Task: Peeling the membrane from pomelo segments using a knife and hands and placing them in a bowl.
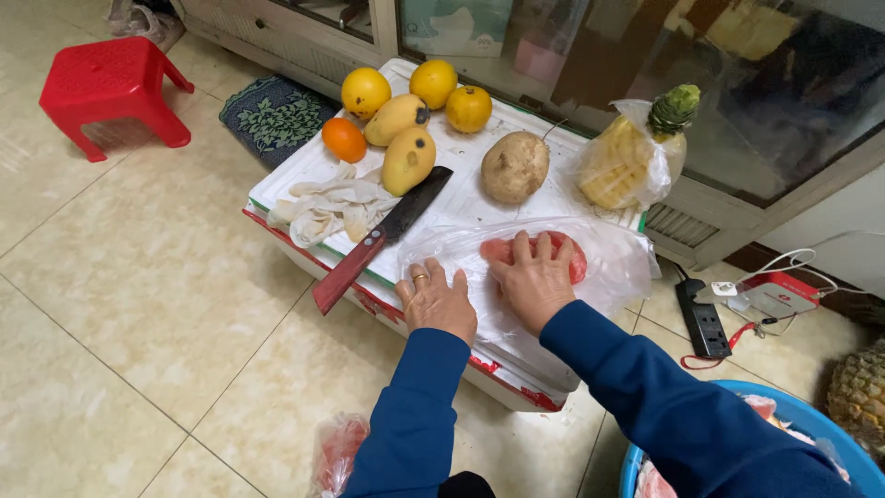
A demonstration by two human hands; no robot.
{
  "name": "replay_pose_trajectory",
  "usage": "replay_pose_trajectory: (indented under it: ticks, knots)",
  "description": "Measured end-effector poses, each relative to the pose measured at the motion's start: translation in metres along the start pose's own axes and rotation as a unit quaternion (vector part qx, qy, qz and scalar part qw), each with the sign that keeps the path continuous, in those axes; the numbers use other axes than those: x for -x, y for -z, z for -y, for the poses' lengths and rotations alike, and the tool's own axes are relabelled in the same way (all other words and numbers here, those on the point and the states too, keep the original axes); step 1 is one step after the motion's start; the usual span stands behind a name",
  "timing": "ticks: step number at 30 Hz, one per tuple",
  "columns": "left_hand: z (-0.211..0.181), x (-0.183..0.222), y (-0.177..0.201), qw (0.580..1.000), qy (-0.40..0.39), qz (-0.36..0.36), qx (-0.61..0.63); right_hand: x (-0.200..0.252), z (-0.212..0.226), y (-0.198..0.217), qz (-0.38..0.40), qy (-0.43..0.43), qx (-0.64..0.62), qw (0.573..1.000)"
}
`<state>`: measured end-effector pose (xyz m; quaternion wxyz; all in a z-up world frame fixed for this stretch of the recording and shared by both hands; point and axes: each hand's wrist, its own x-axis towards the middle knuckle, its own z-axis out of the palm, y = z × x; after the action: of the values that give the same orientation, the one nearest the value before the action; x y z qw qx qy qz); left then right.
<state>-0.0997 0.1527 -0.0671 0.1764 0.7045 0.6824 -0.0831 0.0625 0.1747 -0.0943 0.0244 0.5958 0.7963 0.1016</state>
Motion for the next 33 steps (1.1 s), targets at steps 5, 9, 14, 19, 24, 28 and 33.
replay_pose_trajectory:
  ticks: [5,9,14,19,24,28,33]
  knots:
    - [0.000,-0.008,-0.008,1.000,0.000,-0.006,0.011,-0.001,-0.001,0.022,0.048,0.007,-0.034,0.998]
    - [-0.001,-0.008,-0.010,1.000,-0.002,-0.009,0.019,-0.018,-0.002,0.002,-0.053,0.046,-0.032,0.997]
    - [0.000,-0.003,-0.004,1.000,-0.002,-0.007,0.028,-0.036,0.000,-0.022,-0.092,0.050,0.002,0.995]
    - [0.002,-0.004,-0.006,0.999,-0.007,-0.001,0.036,-0.032,-0.006,-0.022,-0.091,0.024,0.025,0.995]
    - [0.002,-0.004,-0.009,0.999,-0.012,-0.005,0.046,-0.028,-0.004,-0.018,-0.074,-0.020,0.017,0.997]
    - [0.004,-0.004,-0.007,0.999,-0.012,-0.005,0.041,-0.030,-0.001,-0.013,-0.072,-0.022,0.012,0.997]
    - [0.005,-0.002,-0.006,0.999,-0.013,-0.002,0.052,-0.026,0.000,-0.008,-0.051,-0.043,0.013,0.998]
